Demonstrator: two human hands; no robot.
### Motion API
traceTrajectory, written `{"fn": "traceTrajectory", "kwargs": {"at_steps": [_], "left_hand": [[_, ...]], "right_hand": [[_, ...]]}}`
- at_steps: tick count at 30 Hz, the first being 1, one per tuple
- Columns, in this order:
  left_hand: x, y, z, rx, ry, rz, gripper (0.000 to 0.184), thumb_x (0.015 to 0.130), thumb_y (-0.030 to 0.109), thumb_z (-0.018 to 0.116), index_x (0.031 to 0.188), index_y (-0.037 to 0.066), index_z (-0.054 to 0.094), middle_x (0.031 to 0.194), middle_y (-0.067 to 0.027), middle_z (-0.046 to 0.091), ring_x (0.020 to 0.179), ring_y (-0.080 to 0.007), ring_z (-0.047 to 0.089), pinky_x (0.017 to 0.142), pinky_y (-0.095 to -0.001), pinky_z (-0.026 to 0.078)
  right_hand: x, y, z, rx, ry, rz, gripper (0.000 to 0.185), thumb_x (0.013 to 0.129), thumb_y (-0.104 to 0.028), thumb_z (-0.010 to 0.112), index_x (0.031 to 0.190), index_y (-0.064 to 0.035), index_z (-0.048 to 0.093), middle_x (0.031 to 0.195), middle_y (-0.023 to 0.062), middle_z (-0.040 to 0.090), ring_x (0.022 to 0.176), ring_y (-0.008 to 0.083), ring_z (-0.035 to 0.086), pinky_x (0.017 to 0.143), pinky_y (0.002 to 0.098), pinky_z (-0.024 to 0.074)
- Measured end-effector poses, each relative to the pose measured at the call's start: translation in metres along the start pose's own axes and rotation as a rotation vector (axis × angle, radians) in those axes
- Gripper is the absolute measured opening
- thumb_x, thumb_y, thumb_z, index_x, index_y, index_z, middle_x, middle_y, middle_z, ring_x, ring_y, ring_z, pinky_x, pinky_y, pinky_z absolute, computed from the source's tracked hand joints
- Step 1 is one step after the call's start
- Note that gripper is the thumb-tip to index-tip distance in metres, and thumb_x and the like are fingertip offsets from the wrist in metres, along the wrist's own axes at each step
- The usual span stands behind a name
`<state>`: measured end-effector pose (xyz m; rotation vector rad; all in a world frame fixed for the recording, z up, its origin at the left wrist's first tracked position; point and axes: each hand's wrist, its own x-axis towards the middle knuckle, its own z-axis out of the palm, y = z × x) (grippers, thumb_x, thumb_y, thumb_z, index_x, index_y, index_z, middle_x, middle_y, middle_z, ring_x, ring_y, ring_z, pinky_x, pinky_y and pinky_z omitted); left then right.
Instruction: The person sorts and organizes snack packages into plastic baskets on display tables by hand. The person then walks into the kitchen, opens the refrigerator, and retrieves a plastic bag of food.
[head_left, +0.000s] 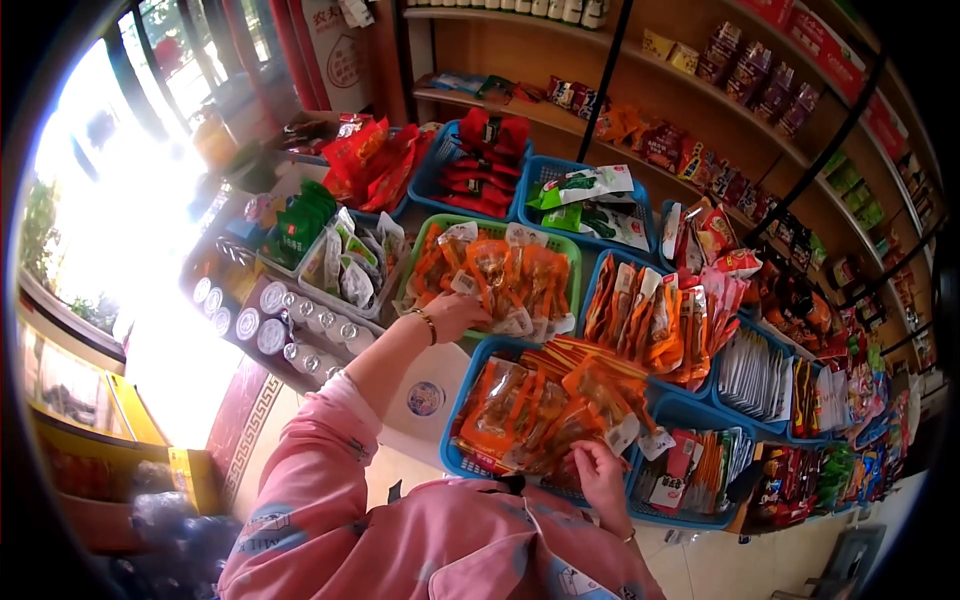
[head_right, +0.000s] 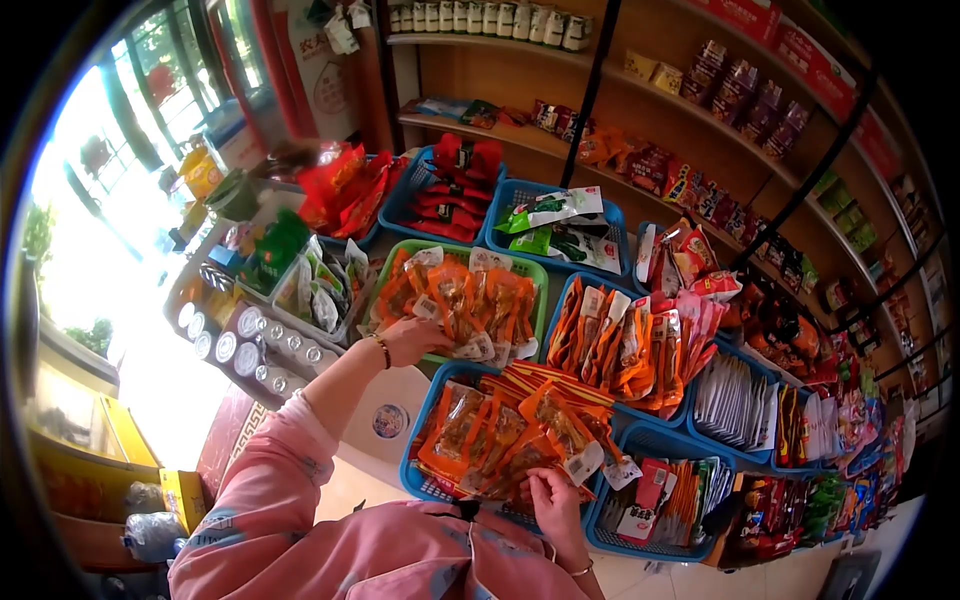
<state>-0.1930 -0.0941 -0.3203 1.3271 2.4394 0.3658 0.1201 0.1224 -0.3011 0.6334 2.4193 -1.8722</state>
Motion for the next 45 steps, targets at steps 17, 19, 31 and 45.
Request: {"fn": "traceTrajectory", "kwargs": {"at_steps": [17,19,31,45], "left_hand": [[-0.017,0.031,-0.043,0.005,-0.002,0.049,0.04,0.073,0.032,0.069,0.104,0.009,0.059,0.105,-0.0073,0.054,0.099,-0.0272,0.053,0.082,-0.0403,0.045],[-0.022,0.022,-0.017,0.149,0.047,0.141,0.04,0.074,0.029,0.068,0.108,0.01,0.058,0.108,-0.0071,0.054,0.102,-0.0269,0.053,0.083,-0.0399,0.046],[0.037,0.056,-0.081,0.281,-0.279,-0.065,0.036,0.08,0.025,0.058,0.112,0.01,0.059,0.117,-0.0139,0.055,0.111,-0.0277,0.051,0.088,-0.0437,0.043],[0.031,0.055,-0.068,0.8,-0.24,-0.005,0.042,0.074,0.032,0.066,0.112,0.015,0.059,0.118,-0.0057,0.053,0.109,-0.0244,0.052,0.092,-0.0475,0.04]], "right_hand": [[-0.003,0.0,0.004,-0.076,0.033,-0.061,0.019,0.091,-0.012,0.053,0.1,0.0021,0.061,0.082,0.0106,0.067,0.071,0.0153,0.065,0.061,0.0269,0.0508],[-0.004,0.004,0.004,-0.095,0.023,-0.067,0.019,0.091,-0.013,0.053,0.1,0.002,0.061,0.083,0.011,0.067,0.072,0.0158,0.065,0.062,0.0273,0.0511],[0.002,-0.003,0.005,-0.101,-0.013,-0.045,0.018,0.091,-0.012,0.052,0.101,0.0018,0.059,0.082,0.0092,0.065,0.071,0.0146,0.063,0.063,0.0263,0.0505],[0.003,0.021,-0.003,-0.065,0.009,-0.112,0.022,0.093,-0.017,0.05,0.1,0.0015,0.061,0.08,0.0113,0.066,0.068,0.0176,0.065,0.059,0.03,0.052]]}}
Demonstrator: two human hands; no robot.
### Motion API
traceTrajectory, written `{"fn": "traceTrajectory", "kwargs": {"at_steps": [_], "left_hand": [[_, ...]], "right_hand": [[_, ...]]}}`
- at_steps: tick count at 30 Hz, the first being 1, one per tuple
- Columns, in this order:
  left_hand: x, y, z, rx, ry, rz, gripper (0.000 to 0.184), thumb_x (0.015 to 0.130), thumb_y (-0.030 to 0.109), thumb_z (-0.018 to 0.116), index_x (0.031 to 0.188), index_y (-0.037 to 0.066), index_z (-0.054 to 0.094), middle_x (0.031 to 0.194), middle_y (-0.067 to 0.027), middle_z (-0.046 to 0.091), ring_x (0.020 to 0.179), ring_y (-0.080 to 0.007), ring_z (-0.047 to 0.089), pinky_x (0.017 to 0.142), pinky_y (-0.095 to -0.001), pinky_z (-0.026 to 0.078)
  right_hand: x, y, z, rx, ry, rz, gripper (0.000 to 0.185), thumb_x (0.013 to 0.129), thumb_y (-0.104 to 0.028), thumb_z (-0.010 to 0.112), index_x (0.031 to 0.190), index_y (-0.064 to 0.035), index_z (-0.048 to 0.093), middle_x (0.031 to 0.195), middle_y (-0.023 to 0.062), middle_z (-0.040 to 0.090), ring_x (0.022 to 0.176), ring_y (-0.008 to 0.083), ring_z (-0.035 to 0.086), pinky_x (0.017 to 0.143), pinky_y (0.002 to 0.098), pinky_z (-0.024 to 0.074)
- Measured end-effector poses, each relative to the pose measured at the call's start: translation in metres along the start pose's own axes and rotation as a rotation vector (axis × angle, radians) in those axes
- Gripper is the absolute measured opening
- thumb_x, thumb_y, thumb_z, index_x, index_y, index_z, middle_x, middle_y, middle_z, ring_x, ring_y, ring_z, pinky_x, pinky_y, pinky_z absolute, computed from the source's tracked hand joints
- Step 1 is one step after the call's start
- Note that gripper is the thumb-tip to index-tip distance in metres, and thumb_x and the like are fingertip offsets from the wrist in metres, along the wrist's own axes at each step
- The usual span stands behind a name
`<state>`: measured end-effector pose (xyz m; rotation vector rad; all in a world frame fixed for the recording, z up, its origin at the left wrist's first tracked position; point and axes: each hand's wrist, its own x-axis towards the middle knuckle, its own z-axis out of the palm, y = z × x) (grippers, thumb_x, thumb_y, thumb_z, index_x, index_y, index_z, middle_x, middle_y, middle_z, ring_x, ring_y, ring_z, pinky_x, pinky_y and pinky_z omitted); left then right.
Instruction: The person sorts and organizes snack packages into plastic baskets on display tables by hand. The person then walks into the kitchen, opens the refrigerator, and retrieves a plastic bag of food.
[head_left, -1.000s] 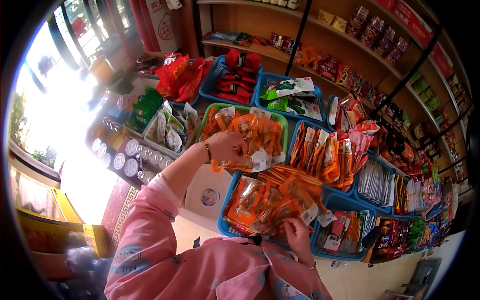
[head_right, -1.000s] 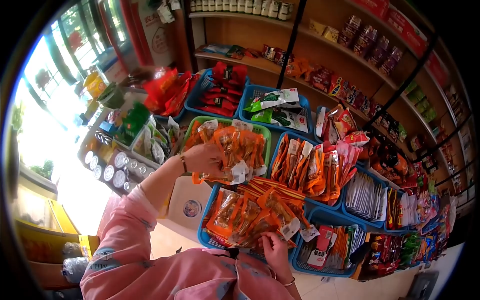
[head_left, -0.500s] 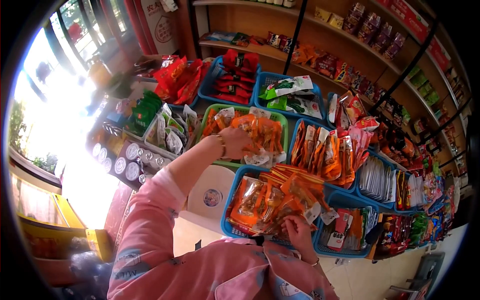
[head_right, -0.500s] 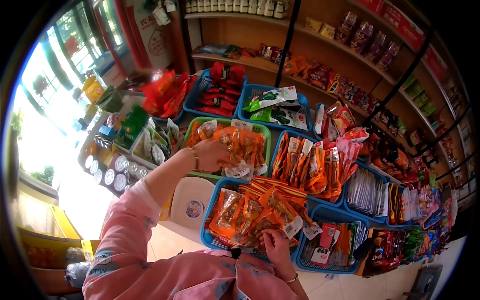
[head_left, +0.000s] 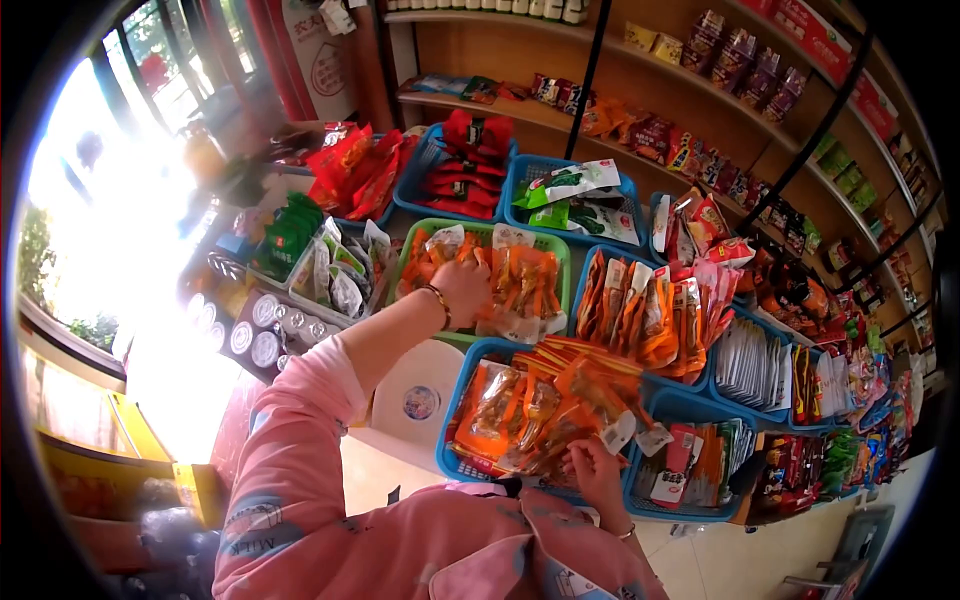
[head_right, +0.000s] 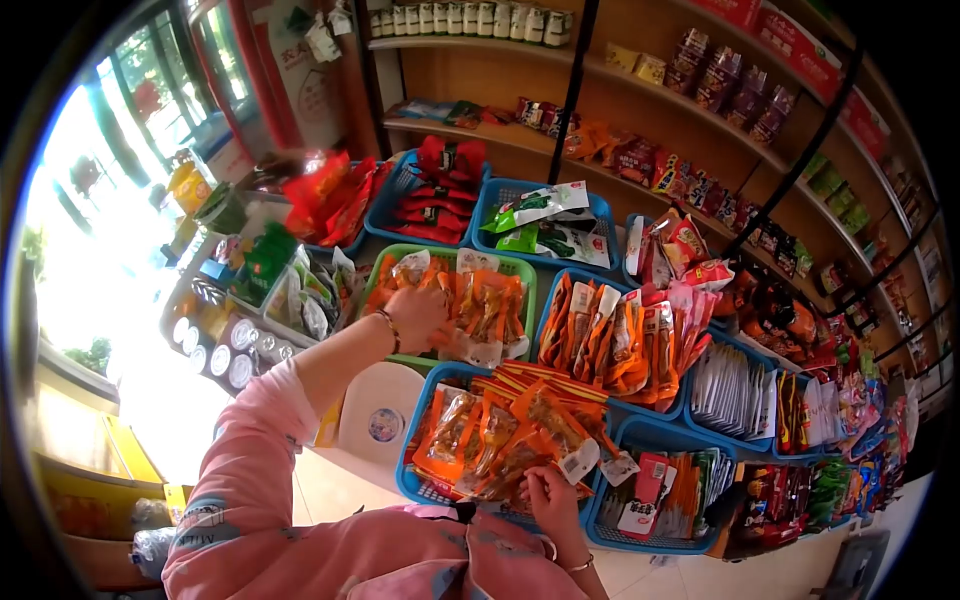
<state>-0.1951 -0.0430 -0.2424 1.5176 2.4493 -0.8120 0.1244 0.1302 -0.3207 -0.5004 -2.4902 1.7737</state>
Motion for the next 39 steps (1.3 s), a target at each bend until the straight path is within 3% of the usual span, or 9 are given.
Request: {"fn": "traceTrajectory", "kwargs": {"at_steps": [3,6,8,10,11,18,32,36,39], "left_hand": [[-0.019,-0.024,-0.002,-0.613,0.24,-0.275,0.061,0.061,0.053,0.07,0.099,0.007,0.058,0.088,-0.0132,0.062,0.076,-0.0302,0.063,0.063,-0.0414,0.049],[-0.022,-0.021,0.0,-0.593,0.067,-0.278,0.063,0.062,0.055,0.07,0.101,0.007,0.057,0.086,-0.0128,0.063,0.077,-0.0306,0.063,0.062,-0.041,0.05],[-0.015,-0.006,0.028,-0.641,-0.038,-0.234,0.071,0.062,0.058,0.071,0.112,0.01,0.054,0.104,-0.0128,0.06,0.096,-0.0299,0.059,0.076,-0.0415,0.047],[-0.011,0.01,0.063,-0.437,0.439,-0.1,0.083,0.06,0.059,0.072,0.126,0.015,0.046,0.127,-0.01,0.048,0.12,-0.0276,0.043,0.094,-0.0435,0.036],[-0.013,0.013,0.065,-0.474,0.337,-0.209,0.088,0.062,0.056,0.073,0.133,0.018,0.039,0.138,-0.0055,0.036,0.131,-0.0249,0.027,0.102,-0.0453,0.025],[-0.029,0.017,0.085,-0.397,0.418,-0.145,0.056,0.079,0.028,0.064,0.131,0.021,0.043,0.134,-0.0028,0.041,0.128,-0.0212,0.033,0.1,-0.0412,0.028],[-0.052,0.035,0.075,-0.255,0.31,-0.288,0.066,0.079,0.004,0.052,0.139,0.018,0.031,0.148,-0.0057,0.02,0.138,-0.0253,0.012,0.108,-0.0553,0.012],[-0.089,0.073,0.053,-0.849,0.659,-0.3,0.041,0.078,0.008,0.056,0.119,0.007,0.051,0.121,-0.014,0.051,0.111,-0.0307,0.05,0.09,-0.0429,0.042],[-0.106,0.134,0.041,-1.214,0.488,-0.364,0.034,0.078,0.021,0.062,0.107,0.005,0.055,0.105,-0.0137,0.058,0.09,-0.0316,0.058,0.071,-0.0379,0.049]], "right_hand": [[0.002,-0.003,0.0,-0.009,-0.008,-0.027,0.021,0.092,-0.016,0.05,0.1,0.0013,0.06,0.079,0.0109,0.065,0.068,0.017,0.065,0.059,0.0297,0.0517],[0.0,-0.003,0.001,-0.006,-0.001,-0.03,0.02,0.092,-0.015,0.051,0.099,0.0014,0.06,0.078,0.0105,0.065,0.067,0.0159,0.064,0.058,0.0285,0.0506],[0.001,-0.007,0.0,0.006,0.003,-0.029,0.02,0.091,-0.015,0.052,0.099,0.0015,0.06,0.078,0.0101,0.065,0.065,0.0152,0.063,0.058,0.0274,0.0495],[0.001,-0.013,-0.001,-0.049,0.022,-0.049,0.019,0.091,-0.014,0.053,0.098,0.001,0.06,0.075,0.0085,0.064,0.061,0.0133,0.06,0.054,0.0255,0.0459],[0.002,-0.01,-0.001,-0.05,0.026,-0.05,0.019,0.091,-0.014,0.053,0.098,0.001,0.06,0.075,0.0085,0.064,0.061,0.0133,0.06,0.054,0.0255,0.0459],[0.001,-0.011,-0.001,-0.153,0.019,-0.048,0.018,0.09,-0.015,0.054,0.097,-0.0003,0.061,0.069,0.0075,0.062,0.054,0.0121,0.055,0.05,0.0255,0.0419],[-0.008,-0.023,-0.023,-0.163,0.29,-0.085,0.012,0.085,-0.009,0.06,0.094,-0.0016,0.061,0.071,0.0098,0.062,0.06,0.0148,0.06,0.054,0.0248,0.0466],[0.006,-0.022,-0.058,-0.387,0.437,-0.159,0.016,0.084,-0.01,0.061,0.099,-0.0039,0.059,0.078,0.0082,0.061,0.066,0.0142,0.06,0.059,0.0244,0.0465],[0.021,-0.036,-0.055,-0.594,0.371,-0.213,0.035,0.08,-0.018,0.066,0.109,-0.0028,0.054,0.1,0.0144,0.058,0.09,0.0254,0.057,0.076,0.0334,0.0468]]}}
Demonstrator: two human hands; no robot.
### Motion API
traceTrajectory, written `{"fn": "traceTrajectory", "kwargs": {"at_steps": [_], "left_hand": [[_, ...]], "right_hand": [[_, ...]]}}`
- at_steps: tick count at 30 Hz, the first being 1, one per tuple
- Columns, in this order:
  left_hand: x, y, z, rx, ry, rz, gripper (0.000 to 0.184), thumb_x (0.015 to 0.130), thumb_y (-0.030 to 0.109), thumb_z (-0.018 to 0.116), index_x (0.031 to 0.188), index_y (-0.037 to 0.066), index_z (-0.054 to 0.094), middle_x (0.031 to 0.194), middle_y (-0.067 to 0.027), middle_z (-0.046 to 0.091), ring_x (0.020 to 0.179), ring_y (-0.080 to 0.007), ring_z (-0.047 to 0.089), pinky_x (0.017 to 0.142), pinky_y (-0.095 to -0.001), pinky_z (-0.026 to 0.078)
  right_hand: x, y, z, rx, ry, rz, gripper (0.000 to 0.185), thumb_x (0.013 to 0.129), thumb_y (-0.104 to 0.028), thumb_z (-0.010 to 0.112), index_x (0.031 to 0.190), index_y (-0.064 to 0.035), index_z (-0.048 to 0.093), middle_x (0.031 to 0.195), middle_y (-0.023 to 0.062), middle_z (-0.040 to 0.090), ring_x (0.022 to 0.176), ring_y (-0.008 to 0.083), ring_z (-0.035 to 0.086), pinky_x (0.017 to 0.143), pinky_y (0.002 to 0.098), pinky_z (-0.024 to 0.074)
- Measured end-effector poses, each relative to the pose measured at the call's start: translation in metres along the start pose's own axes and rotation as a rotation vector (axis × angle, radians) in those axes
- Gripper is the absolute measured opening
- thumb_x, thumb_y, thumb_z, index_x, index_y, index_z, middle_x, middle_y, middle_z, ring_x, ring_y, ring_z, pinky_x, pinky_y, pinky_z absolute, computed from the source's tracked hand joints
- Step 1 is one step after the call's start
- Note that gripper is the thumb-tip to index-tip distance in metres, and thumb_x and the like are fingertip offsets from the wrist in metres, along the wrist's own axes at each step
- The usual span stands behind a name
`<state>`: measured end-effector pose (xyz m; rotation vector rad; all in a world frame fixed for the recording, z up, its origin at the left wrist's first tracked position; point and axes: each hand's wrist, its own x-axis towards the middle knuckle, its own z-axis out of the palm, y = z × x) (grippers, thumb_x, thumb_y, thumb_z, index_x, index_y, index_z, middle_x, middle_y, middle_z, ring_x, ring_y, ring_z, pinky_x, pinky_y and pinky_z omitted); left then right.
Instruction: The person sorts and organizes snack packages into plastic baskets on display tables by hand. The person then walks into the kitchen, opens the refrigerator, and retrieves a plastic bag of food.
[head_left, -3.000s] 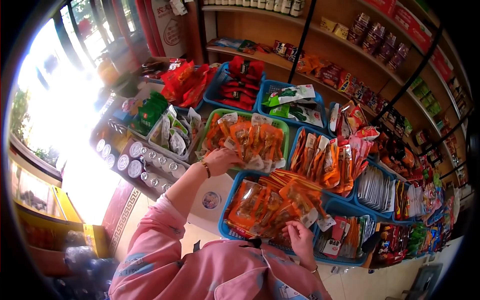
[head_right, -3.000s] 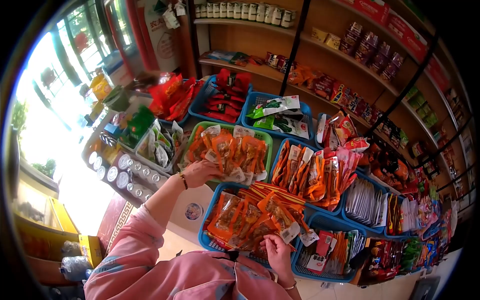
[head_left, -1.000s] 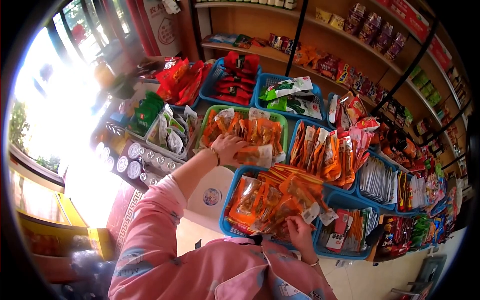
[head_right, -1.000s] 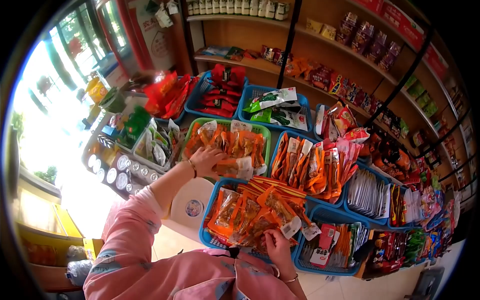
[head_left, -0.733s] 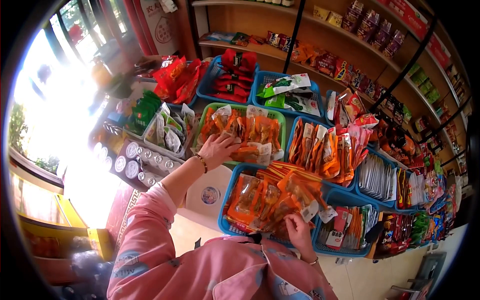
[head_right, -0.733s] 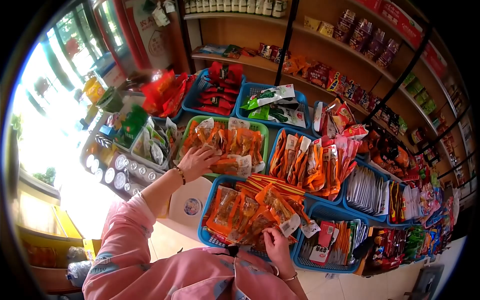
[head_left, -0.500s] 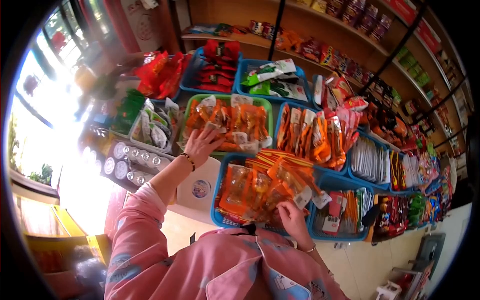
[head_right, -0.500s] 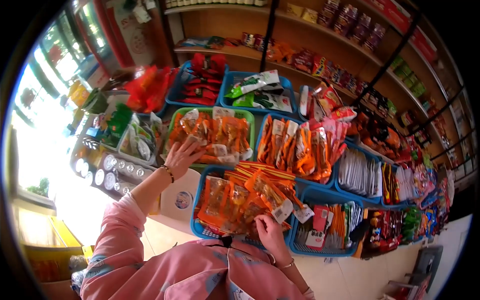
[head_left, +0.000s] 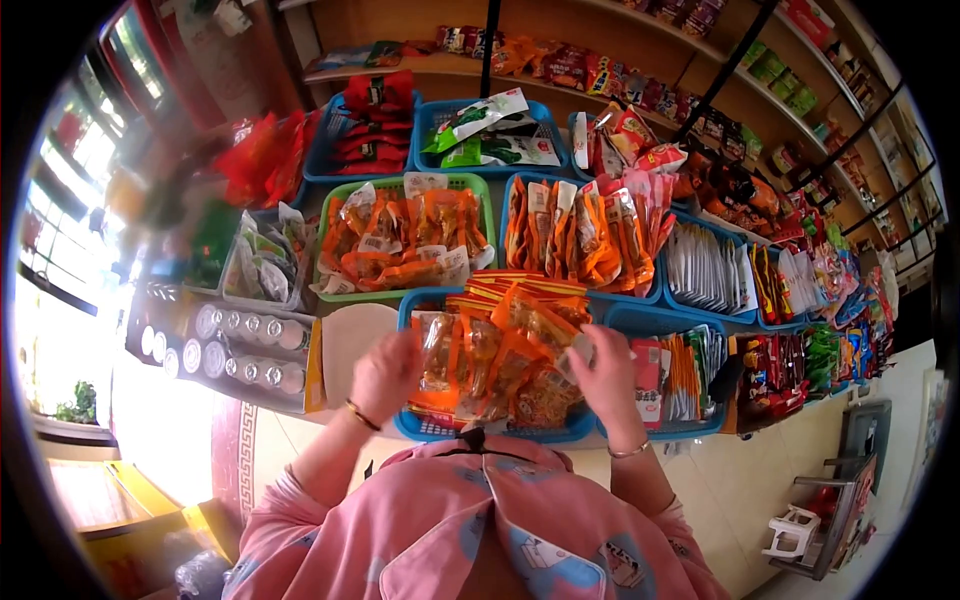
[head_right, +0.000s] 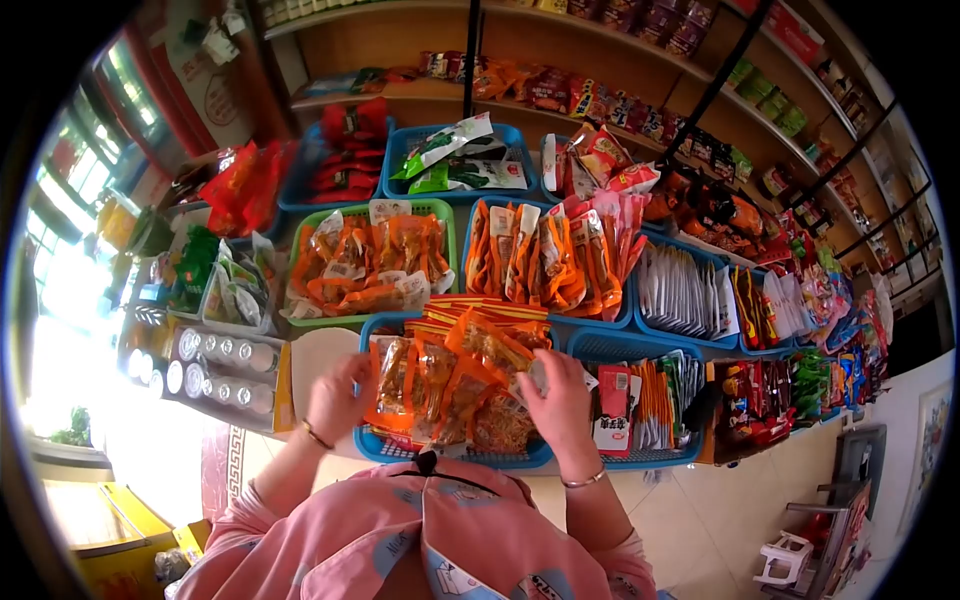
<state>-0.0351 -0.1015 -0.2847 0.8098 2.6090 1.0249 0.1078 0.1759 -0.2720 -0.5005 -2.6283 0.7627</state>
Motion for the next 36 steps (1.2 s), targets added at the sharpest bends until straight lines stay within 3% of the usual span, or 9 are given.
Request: {"fn": "traceTrajectory", "kwargs": {"at_steps": [5,9,10,14,17,19,26,31,36], "left_hand": [[-0.019,0.056,0.043,0.223,0.038,0.191,0.061,0.07,0.034,0.071,0.12,0.006,0.048,0.103,-0.0136,0.056,0.092,-0.0296,0.057,0.072,-0.0386,0.049],[-0.009,0.074,0.059,0.359,-0.138,0.086,0.093,0.065,0.037,0.075,0.138,0.006,0.027,0.109,-0.0166,0.052,0.101,-0.0322,0.053,0.078,-0.0409,0.047],[-0.008,0.071,0.063,0.351,-0.116,0.097,0.097,0.065,0.038,0.075,0.14,0.005,0.022,0.105,-0.0182,0.053,0.098,-0.0326,0.054,0.077,-0.0412,0.047],[-0.01,0.067,0.066,0.269,-0.134,0.025,0.094,0.066,0.038,0.073,0.14,0.006,0.023,0.101,-0.0171,0.054,0.096,-0.0323,0.054,0.076,-0.0406,0.047],[-0.014,0.069,0.061,0.284,-0.127,0.069,0.08,0.07,0.037,0.07,0.133,0.006,0.032,0.1,-0.0146,0.055,0.092,-0.0312,0.056,0.073,-0.0415,0.047],[-0.018,0.063,0.07,0.319,-0.17,0.203,0.053,0.074,0.028,0.066,0.117,0.005,0.043,0.092,-0.0114,0.057,0.089,-0.0284,0.058,0.067,-0.0398,0.049],[-0.015,0.069,0.078,0.333,-0.241,0.139,0.061,0.077,0.033,0.063,0.125,0.006,0.036,0.096,-0.0127,0.061,0.085,-0.0265,0.063,0.058,-0.0398,0.047],[-0.011,0.077,0.077,0.402,-0.314,0.091,0.078,0.076,0.033,0.063,0.138,0.006,0.023,0.09,-0.0137,0.062,0.074,-0.028,0.064,0.057,-0.0407,0.047],[-0.015,0.073,0.078,0.325,-0.242,0.154,0.06,0.079,0.027,0.059,0.13,0.005,0.035,0.09,-0.0135,0.061,0.074,-0.0287,0.063,0.058,-0.0398,0.048]], "right_hand": [[0.01,-0.019,0.034,-0.395,-0.156,-0.113,0.054,0.076,-0.027,0.07,0.117,-0.0001,0.049,0.118,0.0189,0.051,0.11,0.0353,0.047,0.09,0.0426,0.0423],[0.019,-0.009,0.029,-0.145,-0.205,-0.041,0.036,0.083,-0.019,0.06,0.113,-0.0003,0.053,0.108,0.0169,0.057,0.105,0.0329,0.052,0.089,0.0415,0.0445],[0.02,-0.009,0.025,-0.127,-0.091,-0.093,0.023,0.087,-0.015,0.054,0.105,-0.0011,0.057,0.094,0.0159,0.063,0.089,0.0306,0.06,0.075,0.0383,0.0494],[0.015,-0.01,-0.01,0.369,0.024,0.233,0.018,0.093,-0.017,0.048,0.099,-0.002,0.057,0.071,0.0124,0.06,0.06,0.0196,0.06,0.052,0.0292,0.0428],[-0.001,0.004,-0.011,0.844,0.024,0.378,0.024,0.093,-0.021,0.049,0.103,-0.0001,0.057,0.078,0.0022,0.061,0.064,0.0054,0.055,0.052,0.0235,0.0412],[-0.018,-0.002,-0.009,0.889,-0.008,0.465,0.026,0.092,-0.022,0.052,0.105,0.0007,0.057,0.085,-0.0012,0.061,0.068,0.0027,0.053,0.055,0.0207,0.0422],[-0.055,0.003,0.028,0.953,-0.095,0.679,0.021,0.092,-0.02,0.054,0.1,-0.0021,0.059,0.076,-0.005,0.055,0.064,0.0015,0.046,0.053,0.0191,0.0359],[-0.061,0.015,0.045,0.762,-0.213,0.466,0.023,0.084,-0.013,0.059,0.1,0.0026,0.057,0.081,0.0022,0.06,0.067,0.0096,0.053,0.06,0.0253,0.0441],[-0.063,0.007,0.047,0.768,-0.254,0.311,0.025,0.083,-0.012,0.059,0.102,0.0038,0.055,0.092,0.0072,0.061,0.08,0.0114,0.056,0.072,0.0262,0.0449]]}}
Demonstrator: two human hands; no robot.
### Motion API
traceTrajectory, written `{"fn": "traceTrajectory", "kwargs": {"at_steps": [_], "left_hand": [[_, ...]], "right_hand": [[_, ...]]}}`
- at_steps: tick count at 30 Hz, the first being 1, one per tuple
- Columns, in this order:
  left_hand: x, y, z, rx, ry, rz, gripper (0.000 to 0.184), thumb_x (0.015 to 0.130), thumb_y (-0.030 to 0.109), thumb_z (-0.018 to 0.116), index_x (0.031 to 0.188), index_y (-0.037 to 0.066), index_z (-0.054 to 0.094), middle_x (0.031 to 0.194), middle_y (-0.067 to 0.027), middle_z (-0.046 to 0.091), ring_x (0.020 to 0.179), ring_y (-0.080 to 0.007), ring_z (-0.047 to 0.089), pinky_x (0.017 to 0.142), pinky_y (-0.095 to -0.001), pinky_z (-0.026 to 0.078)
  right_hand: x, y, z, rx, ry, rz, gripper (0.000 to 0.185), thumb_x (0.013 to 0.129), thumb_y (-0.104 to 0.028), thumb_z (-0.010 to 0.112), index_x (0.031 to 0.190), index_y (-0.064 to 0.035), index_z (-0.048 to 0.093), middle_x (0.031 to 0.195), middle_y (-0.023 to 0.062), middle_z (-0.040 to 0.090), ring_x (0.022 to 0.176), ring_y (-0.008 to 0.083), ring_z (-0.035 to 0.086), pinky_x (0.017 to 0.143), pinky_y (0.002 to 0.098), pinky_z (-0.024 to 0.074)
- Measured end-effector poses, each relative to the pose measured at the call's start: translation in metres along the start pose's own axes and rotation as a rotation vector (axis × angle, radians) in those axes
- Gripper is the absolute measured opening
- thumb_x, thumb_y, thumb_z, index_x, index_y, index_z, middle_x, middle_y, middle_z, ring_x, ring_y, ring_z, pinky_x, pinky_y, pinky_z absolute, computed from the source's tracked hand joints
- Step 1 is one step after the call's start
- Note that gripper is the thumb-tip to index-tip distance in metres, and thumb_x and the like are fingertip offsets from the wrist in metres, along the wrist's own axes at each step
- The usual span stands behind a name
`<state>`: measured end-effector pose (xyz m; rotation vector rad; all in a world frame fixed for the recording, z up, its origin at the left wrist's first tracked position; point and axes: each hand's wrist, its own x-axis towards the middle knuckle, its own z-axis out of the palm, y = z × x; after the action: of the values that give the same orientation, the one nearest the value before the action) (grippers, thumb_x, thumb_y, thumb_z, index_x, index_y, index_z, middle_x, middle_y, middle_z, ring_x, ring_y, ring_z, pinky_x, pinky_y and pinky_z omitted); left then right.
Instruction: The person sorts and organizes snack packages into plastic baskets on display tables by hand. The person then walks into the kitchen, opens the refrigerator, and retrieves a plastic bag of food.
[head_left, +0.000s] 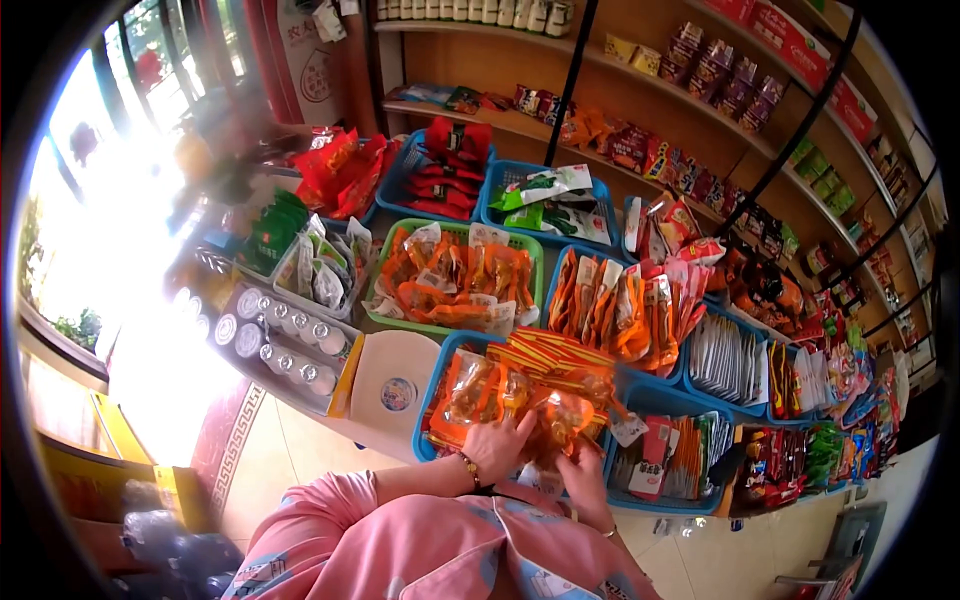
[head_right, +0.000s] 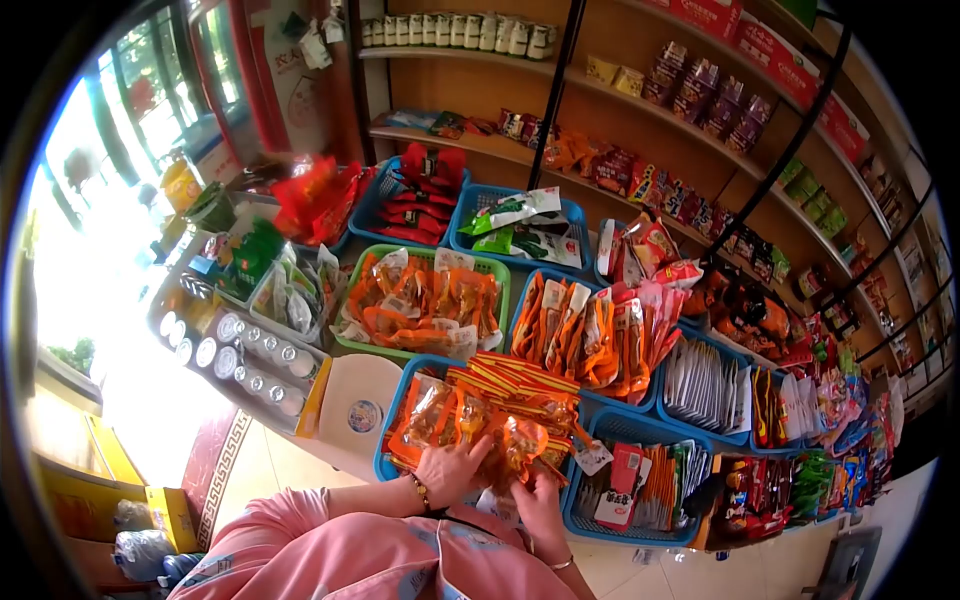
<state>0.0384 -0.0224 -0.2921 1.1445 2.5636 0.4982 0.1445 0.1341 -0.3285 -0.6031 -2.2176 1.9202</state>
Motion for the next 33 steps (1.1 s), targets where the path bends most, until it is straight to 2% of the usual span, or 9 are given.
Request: {"fn": "traceTrajectory", "kwargs": {"at_steps": [7,10,13,21,25,27,29,31,33], "left_hand": [[-0.015,-0.015,0.014,-0.297,0.137,-0.013,0.05,0.075,0.024,0.067,0.115,0.002,0.047,0.095,-0.0174,0.055,0.086,-0.0307,0.06,0.066,-0.0391,0.052],[-0.017,-0.017,0.016,-0.82,0.191,-0.154,0.053,0.071,0.021,0.071,0.114,0.001,0.047,0.097,-0.0175,0.06,0.088,-0.0315,0.061,0.076,-0.0355,0.05],[-0.018,-0.013,0.003,-0.877,0.143,-0.198,0.049,0.072,0.021,0.073,0.109,-0.002,0.051,0.09,-0.014,0.061,0.077,-0.0214,0.063,0.068,-0.0315,0.052],[-0.013,-0.023,-0.007,-0.89,-0.289,-0.152,0.038,0.083,0.033,0.062,0.1,-0.001,0.057,0.081,-0.0173,0.064,0.075,-0.0261,0.064,0.067,-0.0337,0.05],[-0.012,-0.03,-0.007,-1.233,-0.163,-0.112,0.034,0.091,0.032,0.053,0.104,0.0,0.057,0.082,-0.0077,0.063,0.077,-0.0138,0.059,0.07,-0.0275,0.047],[-0.019,-0.009,-0.065,-1.004,-0.185,-0.216,0.034,0.094,0.032,0.049,0.109,0.002,0.055,0.089,-0.0028,0.061,0.079,-0.0092,0.054,0.07,-0.0247,0.045],[-0.018,-0.005,-0.066,-1.363,-0.164,-0.358,0.038,0.093,0.035,0.05,0.115,0.004,0.052,0.099,-0.0016,0.058,0.082,-0.0083,0.053,0.07,-0.0229,0.044],[-0.013,-0.012,-0.04,-1.595,-0.132,-0.06,0.041,0.091,0.033,0.055,0.119,0.003,0.049,0.106,-0.0025,0.056,0.089,-0.0078,0.053,0.076,-0.0217,0.045],[-0.006,-0.009,-0.037,-1.602,0.086,-0.032,0.035,0.09,0.021,0.059,0.117,0.001,0.05,0.106,-0.0033,0.057,0.092,-0.0087,0.054,0.08,-0.0238,0.046]], "right_hand": [[-0.005,-0.022,0.018,0.288,-0.067,0.394,0.025,0.086,-0.012,0.056,0.107,0.0009,0.055,0.089,0.004,0.06,0.078,0.0115,0.056,0.071,0.0258,0.0462],[-0.005,-0.033,0.02,0.412,-0.013,0.45,0.025,0.087,-0.012,0.056,0.109,0.0005,0.054,0.09,0.0045,0.06,0.077,0.0123,0.057,0.069,0.0263,0.0476],[-0.005,-0.01,0.011,0.33,-0.097,0.326,0.033,0.089,-0.013,0.053,0.119,-0.0031,0.048,0.103,0.0063,0.057,0.076,0.0164,0.061,0.061,0.0276,0.0534],[-0.013,-0.019,0.0,0.235,-0.106,0.179,0.028,0.089,-0.014,0.053,0.115,-0.0026,0.052,0.096,0.004,0.061,0.078,0.0124,0.06,0.062,0.0245,0.0522],[-0.004,-0.059,-0.008,0.311,0.042,0.235,0.029,0.09,-0.016,0.053,0.116,-0.0037,0.052,0.093,0.0022,0.062,0.078,0.0111,0.062,0.059,0.0233,0.0517],[0.0,-0.071,-0.005,0.305,0.088,0.223,0.03,0.09,-0.021,0.055,0.112,-0.0003,0.052,0.089,0.0059,0.061,0.072,0.0115,0.06,0.056,0.0247,0.0512],[0.001,-0.083,0.008,0.378,0.065,0.193,0.026,0.09,-0.019,0.054,0.108,0.0006,0.053,0.086,0.0043,0.061,0.069,0.0128,0.06,0.056,0.0259,0.0511],[0.009,-0.065,0.017,0.305,0.031,0.124,0.024,0.09,-0.017,0.053,0.105,0.0017,0.054,0.079,0.0055,0.06,0.065,0.0142,0.059,0.053,0.0268,0.0479],[0.016,-0.064,0.021,-0.39,-0.044,-0.103,0.024,0.091,-0.018,0.054,0.103,0.0019,0.054,0.073,0.0093,0.06,0.063,0.0158,0.059,0.052,0.0286,0.0447]]}}
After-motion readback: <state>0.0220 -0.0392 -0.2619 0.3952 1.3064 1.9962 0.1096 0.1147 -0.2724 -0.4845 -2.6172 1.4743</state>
